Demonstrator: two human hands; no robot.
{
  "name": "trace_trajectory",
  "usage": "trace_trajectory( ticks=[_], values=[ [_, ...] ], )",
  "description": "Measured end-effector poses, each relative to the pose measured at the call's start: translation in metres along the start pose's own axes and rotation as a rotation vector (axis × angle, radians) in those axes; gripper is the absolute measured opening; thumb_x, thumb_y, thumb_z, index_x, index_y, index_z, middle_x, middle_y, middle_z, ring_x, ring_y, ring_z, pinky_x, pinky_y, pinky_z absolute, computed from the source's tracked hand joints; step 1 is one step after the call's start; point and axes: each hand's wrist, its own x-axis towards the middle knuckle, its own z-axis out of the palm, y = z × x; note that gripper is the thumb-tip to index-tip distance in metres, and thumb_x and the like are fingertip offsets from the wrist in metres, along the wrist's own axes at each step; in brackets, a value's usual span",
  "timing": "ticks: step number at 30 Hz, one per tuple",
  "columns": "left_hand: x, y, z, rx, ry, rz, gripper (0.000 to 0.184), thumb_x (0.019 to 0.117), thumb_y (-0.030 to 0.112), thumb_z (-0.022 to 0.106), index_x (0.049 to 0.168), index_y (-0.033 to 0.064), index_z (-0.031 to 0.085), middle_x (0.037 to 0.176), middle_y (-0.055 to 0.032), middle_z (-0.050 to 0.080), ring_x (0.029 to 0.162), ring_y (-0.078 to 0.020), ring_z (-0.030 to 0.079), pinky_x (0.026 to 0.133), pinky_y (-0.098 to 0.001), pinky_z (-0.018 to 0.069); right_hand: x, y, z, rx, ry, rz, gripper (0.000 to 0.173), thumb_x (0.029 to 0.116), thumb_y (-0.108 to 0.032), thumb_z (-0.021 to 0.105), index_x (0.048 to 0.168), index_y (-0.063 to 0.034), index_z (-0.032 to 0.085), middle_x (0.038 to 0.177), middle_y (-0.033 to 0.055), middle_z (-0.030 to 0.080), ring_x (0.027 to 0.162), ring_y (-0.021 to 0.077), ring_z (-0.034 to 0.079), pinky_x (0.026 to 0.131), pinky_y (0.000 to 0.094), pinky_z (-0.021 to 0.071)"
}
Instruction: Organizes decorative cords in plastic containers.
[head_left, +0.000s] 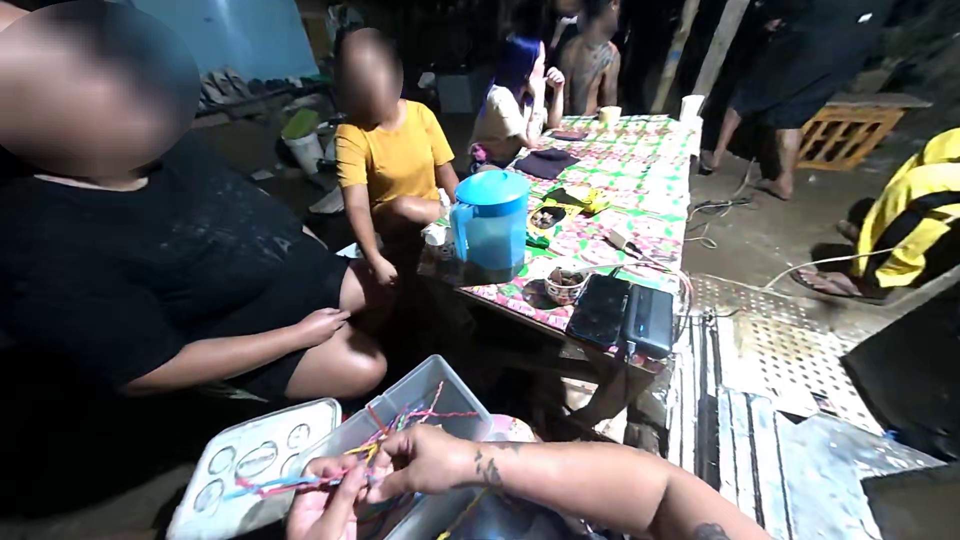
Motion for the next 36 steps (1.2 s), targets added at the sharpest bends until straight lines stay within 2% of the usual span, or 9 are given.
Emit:
trace_trajectory(
  ticks=[3,5,17,22,26,29,32,34,36],
  values=[
    [-0.005,0.004,0.001,0.028,0.088,0.03,0.028,0.0921,-0.01,0.055,0.096,0.0181,0.058,0.086,0.0093,0.072,0.07,-0.0028,0.068,0.065,-0.0213,0.0593,-0.001,-0.005,0.001,-0.086,-0.071,-0.013,0.029,0.1064,-0.016,0.053,0.109,0.0082,0.069,0.1,0.019,0.069,0.09,0.0223,0.064,0.085,0.0433,0.0505],
    [-0.006,0.001,0.003,0.022,0.105,0.046,0.027,0.0899,-0.008,0.059,0.098,0.0174,0.062,0.086,0.0076,0.073,0.07,-0.0045,0.069,0.064,-0.0228,0.06,-0.002,-0.01,-0.001,-0.086,-0.087,0.061,0.03,0.1081,-0.016,0.049,0.111,0.0065,0.069,0.099,0.0163,0.068,0.086,0.0189,0.06,0.082,0.0399,0.0486],
    [-0.004,-0.005,0.005,0.111,0.061,-0.012,0.021,0.0878,-0.008,0.063,0.098,0.0083,0.057,0.084,0.0052,0.069,0.073,-0.0046,0.067,0.067,-0.0223,0.0581,-0.004,-0.006,-0.002,0.073,0.061,0.179,0.01,0.0951,-0.01,0.069,0.095,-0.0001,0.072,0.085,-0.001,0.068,0.077,0.0011,0.059,0.075,0.0234,0.0505],
    [-0.001,-0.002,0.006,-0.155,0.015,-0.18,0.014,0.0908,0.0,0.061,0.091,0.0142,0.061,0.086,0.0042,0.068,0.073,-0.0038,0.064,0.066,-0.0201,0.0552,-0.012,-0.004,-0.007,0.179,0.092,0.148,0.007,0.0925,-0.009,0.071,0.087,-0.0061,0.072,0.079,-0.007,0.068,0.072,-0.0012,0.06,0.071,0.0203,0.051],
    [0.013,0.002,0.012,-0.478,-0.103,-0.369,0.019,0.0955,0.007,0.055,0.084,0.0211,0.061,0.072,0.0077,0.061,0.061,-0.0006,0.054,0.059,-0.0178,0.0468,-0.03,0.005,-0.018,0.214,0.189,0.069,0.009,0.0889,-0.005,0.071,0.085,-0.0129,0.072,0.084,-0.0071,0.07,0.079,0.0027,0.065,0.076,0.0236,0.0559],
    [0.028,0.004,0.008,-0.645,-0.09,-0.281,0.02,0.0986,0.007,0.05,0.093,0.0232,0.06,0.068,0.0077,0.058,0.057,-0.0012,0.05,0.056,-0.0177,0.0449,-0.045,0.014,-0.029,0.031,0.328,-0.008,0.017,0.0863,-0.001,0.071,0.088,-0.0176,0.068,0.089,-0.0094,0.07,0.081,0.002,0.066,0.075,0.0208,0.0578],
    [0.045,0.017,-0.031,-0.486,0.035,-0.035,0.027,0.0989,0.01,0.048,0.124,0.0178,0.05,0.094,0.0051,0.06,0.067,-0.0016,0.053,0.06,-0.0176,0.0467,-0.059,0.013,-0.037,-0.161,0.438,0.08,0.021,0.0889,-0.001,0.068,0.091,-0.0211,0.061,0.084,-0.0176,0.067,0.076,-0.0045,0.063,0.072,0.0155,0.0562],
    [0.056,0.019,-0.073,-0.292,0.144,0.121,0.033,0.0973,0.013,0.052,0.13,0.0098,0.046,0.108,0.0023,0.063,0.077,-0.0019,0.058,0.066,-0.0196,0.0505,-0.068,0.018,-0.045,-0.167,0.464,0.155,0.024,0.0912,0.0,0.064,0.09,-0.0235,0.061,0.08,-0.0201,0.067,0.071,-0.006,0.062,0.068,0.0143,0.055],
    [0.055,0.007,-0.114,-0.167,0.159,0.116,0.034,0.0973,0.019,0.051,0.128,0.0078,0.046,0.106,0.0017,0.062,0.08,-0.0042,0.059,0.067,-0.0219,0.051,-0.076,0.021,-0.055,-0.147,0.462,0.242,0.023,0.0952,0.0,0.058,0.092,-0.0233,0.058,0.08,-0.0196,0.067,0.069,-0.0053,0.062,0.066,0.0152,0.0541]
  ],
)
